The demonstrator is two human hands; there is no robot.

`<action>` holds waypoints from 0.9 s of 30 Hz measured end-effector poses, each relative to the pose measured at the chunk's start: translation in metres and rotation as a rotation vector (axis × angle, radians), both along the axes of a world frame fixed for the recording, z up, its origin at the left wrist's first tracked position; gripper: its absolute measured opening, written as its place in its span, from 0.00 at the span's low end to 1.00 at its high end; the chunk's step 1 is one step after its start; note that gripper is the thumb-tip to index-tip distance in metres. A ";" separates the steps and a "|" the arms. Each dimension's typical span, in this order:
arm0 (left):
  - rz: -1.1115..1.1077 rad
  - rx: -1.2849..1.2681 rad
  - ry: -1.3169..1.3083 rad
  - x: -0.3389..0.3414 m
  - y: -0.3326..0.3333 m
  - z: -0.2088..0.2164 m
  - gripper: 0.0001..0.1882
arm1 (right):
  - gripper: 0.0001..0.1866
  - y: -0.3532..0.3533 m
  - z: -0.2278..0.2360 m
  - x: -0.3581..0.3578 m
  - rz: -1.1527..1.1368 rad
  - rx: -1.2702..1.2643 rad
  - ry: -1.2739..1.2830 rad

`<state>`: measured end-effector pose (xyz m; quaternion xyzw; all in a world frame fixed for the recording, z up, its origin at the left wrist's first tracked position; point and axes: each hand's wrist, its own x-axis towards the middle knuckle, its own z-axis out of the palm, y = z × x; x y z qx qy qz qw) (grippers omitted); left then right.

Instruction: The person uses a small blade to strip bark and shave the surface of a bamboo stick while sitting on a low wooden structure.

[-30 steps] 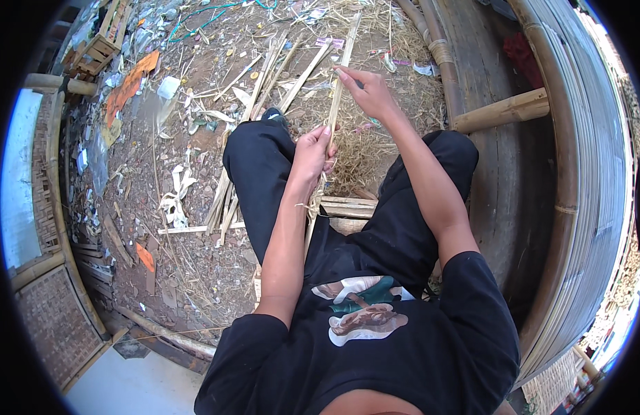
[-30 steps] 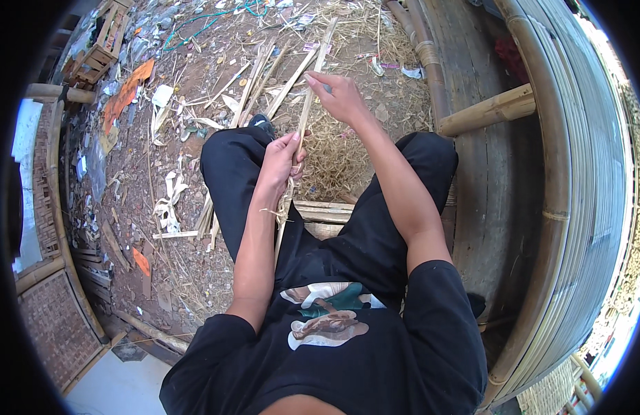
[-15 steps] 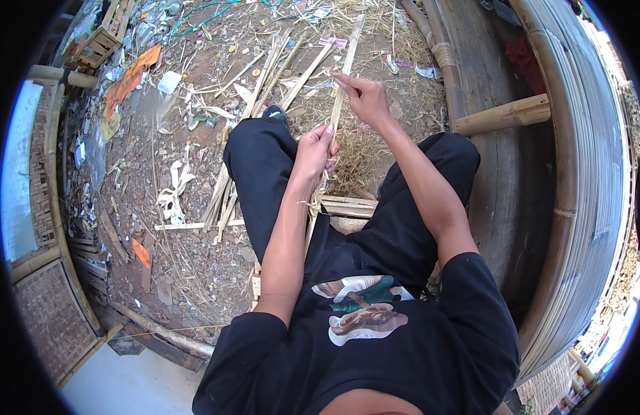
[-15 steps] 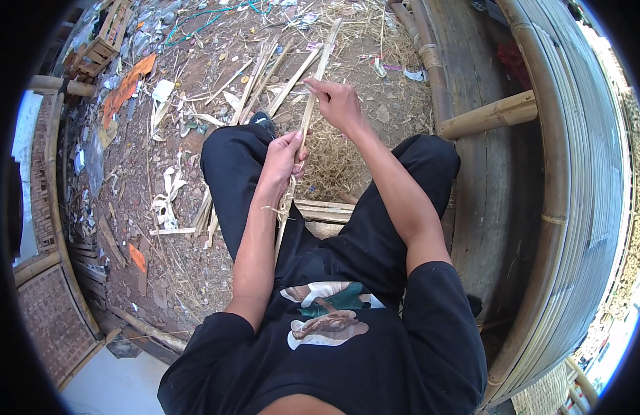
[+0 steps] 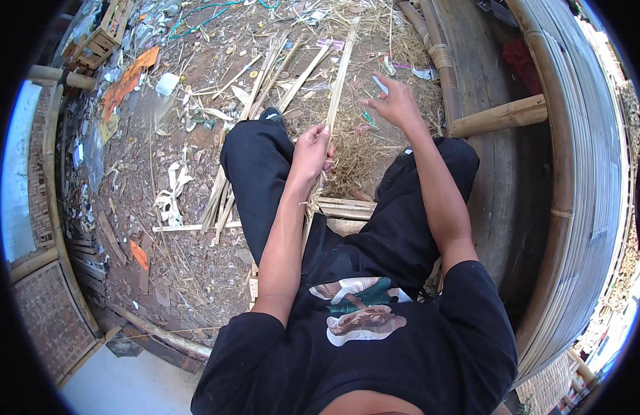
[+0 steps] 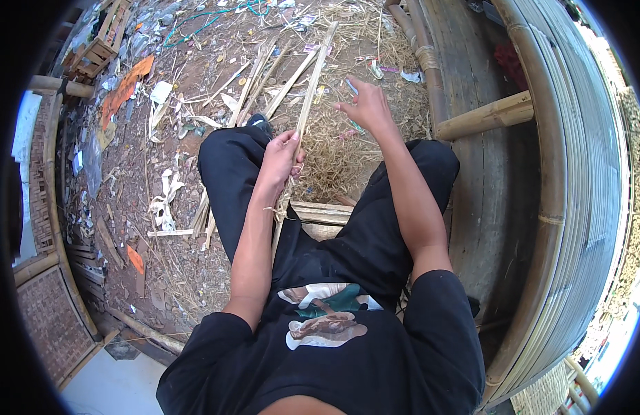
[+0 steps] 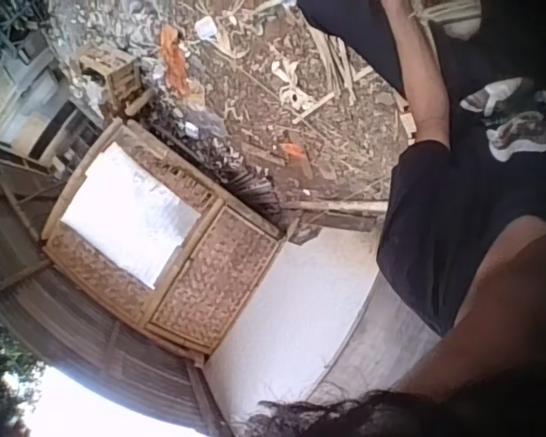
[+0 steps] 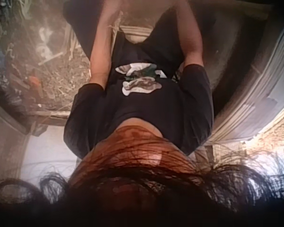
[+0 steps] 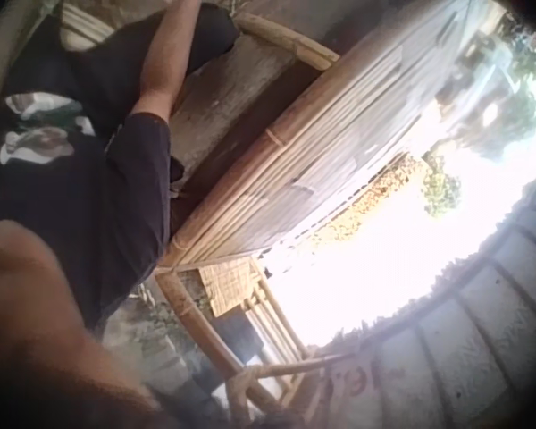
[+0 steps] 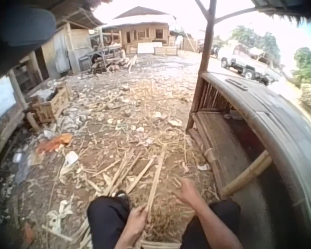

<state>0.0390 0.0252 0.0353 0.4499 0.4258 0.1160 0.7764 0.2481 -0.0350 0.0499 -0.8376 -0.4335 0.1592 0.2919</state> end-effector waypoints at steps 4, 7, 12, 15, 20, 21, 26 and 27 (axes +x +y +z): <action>-0.136 0.114 0.003 0.003 -0.003 0.003 0.15 | 0.15 0.017 -0.020 0.020 -0.018 0.230 0.253; -0.153 0.142 -0.005 0.001 -0.006 0.002 0.15 | 0.15 0.030 -0.023 0.009 0.034 0.277 0.286; -0.138 0.088 -0.010 0.003 -0.008 0.003 0.14 | 0.15 0.043 -0.037 0.008 0.025 0.333 0.190; -0.131 0.083 0.006 0.006 -0.011 0.001 0.14 | 0.15 0.048 -0.052 0.013 0.006 0.406 0.136; -0.114 0.077 0.010 0.005 -0.010 0.001 0.14 | 0.16 0.051 -0.041 0.009 -0.020 0.279 0.238; -0.117 0.079 0.009 0.005 -0.010 0.000 0.14 | 0.16 0.050 -0.039 0.010 0.008 0.258 0.231; -0.107 0.105 0.028 0.007 -0.011 0.000 0.14 | 0.15 0.050 -0.035 0.010 0.025 0.240 0.307; -0.105 0.116 0.040 0.007 -0.011 0.000 0.14 | 0.15 0.051 -0.036 0.010 0.003 0.214 0.313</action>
